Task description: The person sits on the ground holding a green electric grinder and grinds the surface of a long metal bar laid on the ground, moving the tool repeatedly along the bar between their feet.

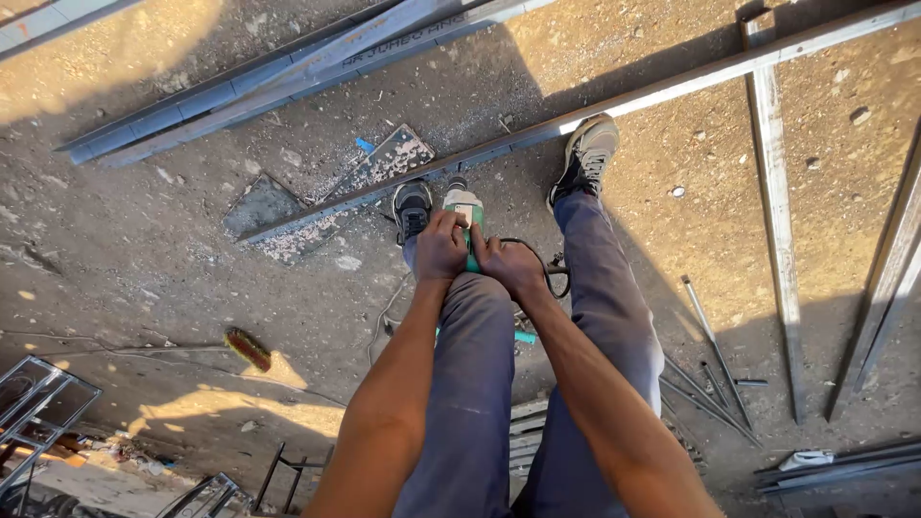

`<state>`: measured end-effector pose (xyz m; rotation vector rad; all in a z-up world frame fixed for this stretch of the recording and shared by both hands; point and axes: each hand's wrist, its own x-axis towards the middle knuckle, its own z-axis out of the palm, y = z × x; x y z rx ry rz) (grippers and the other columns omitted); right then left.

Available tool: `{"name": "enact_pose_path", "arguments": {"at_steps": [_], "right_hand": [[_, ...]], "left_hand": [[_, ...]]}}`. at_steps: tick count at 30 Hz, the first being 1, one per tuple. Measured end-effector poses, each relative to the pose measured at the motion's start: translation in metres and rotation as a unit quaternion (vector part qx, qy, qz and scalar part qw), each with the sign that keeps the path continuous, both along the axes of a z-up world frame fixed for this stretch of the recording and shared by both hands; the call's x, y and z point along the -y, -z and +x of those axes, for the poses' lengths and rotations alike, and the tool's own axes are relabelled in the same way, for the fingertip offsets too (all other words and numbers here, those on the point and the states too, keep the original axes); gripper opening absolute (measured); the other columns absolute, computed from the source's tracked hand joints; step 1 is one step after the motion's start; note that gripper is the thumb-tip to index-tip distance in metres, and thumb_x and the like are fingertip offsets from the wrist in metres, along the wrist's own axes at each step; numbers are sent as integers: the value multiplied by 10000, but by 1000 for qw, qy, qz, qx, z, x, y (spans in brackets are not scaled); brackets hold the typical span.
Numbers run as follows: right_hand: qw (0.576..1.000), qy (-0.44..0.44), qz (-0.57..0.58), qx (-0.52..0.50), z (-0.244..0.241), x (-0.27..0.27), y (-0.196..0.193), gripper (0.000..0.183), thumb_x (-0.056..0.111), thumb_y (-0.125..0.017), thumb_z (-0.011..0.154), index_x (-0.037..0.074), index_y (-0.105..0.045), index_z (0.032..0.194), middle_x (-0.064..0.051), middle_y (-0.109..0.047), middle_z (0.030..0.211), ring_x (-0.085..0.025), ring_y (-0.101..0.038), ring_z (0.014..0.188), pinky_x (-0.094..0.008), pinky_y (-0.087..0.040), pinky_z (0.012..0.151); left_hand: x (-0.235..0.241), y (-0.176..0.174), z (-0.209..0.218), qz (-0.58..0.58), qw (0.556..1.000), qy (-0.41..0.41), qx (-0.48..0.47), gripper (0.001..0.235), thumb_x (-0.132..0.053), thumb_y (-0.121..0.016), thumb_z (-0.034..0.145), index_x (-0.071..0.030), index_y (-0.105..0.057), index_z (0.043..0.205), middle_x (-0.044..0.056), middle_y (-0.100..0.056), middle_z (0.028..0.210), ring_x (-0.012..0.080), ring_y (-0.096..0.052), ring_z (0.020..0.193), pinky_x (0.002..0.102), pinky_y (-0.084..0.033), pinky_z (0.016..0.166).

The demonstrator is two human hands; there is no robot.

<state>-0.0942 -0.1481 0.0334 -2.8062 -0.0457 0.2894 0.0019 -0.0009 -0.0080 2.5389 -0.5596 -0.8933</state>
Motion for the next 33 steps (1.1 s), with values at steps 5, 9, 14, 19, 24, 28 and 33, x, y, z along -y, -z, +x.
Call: {"name": "enact_pose_path", "arguments": {"at_steps": [5,9,14,19,24,28,33], "right_hand": [[1000,3,-7,20,-7,-10,1,680,35,-643,748,19,-596,1426,-40,-554,626,-209,-648,413,-338,-530,405],[999,17,-23,28,-3,-12,2,640,64,-654,760,44,-619,1399,-26,-557,620,-202,-645,404,-350,-524,392],[999,-23,-1,37,-16,-26,34,733,0,-616,742,6,-549,1472,-90,-556,594,-229,-614,394,-331,-509,418],[992,-4,102,-81,-20,-42,-23,761,128,-685,721,-24,-527,1449,-126,-666,698,-259,-655,485,-413,-522,450],[950,85,194,-229,-6,-39,-99,802,263,-614,873,6,-343,1584,-209,-687,1065,-392,-745,754,-522,-613,555],[932,165,219,-236,-21,-33,-106,816,216,-594,886,6,-279,1608,-228,-690,1125,-423,-748,866,-546,-620,601],[903,272,222,-247,-45,-18,-82,844,209,-615,848,32,-299,1610,-230,-698,1161,-443,-736,923,-583,-620,623]], "left_hand": [[0,-15,0,7,999,-32,-24,168,-166,-517,919,-313,-576,865,-5,-633,964,420,-715,797,590,-641,677],[7,-22,9,4,997,-64,-48,170,-166,-493,950,-304,-592,949,24,-637,1004,449,-712,842,625,-632,694],[-4,-8,6,44,983,-148,-103,177,-259,-520,991,-238,-583,1155,111,-614,1173,467,-672,1023,658,-588,831],[-29,-38,7,173,919,-211,-284,596,-572,-650,925,-224,-532,1394,149,-599,1367,404,-612,1274,640,-513,1033],[-12,-60,49,106,715,-408,-558,940,-399,-899,763,-6,-478,1506,221,-700,1257,388,-722,1097,543,-585,927],[25,-63,40,129,762,-326,-544,1005,-413,-907,675,38,-512,1482,272,-646,1319,438,-646,1223,532,-524,1011],[56,-13,2,189,801,-302,-482,985,-477,-925,588,-96,-559,1419,228,-631,1339,397,-662,1211,536,-559,982]]}}
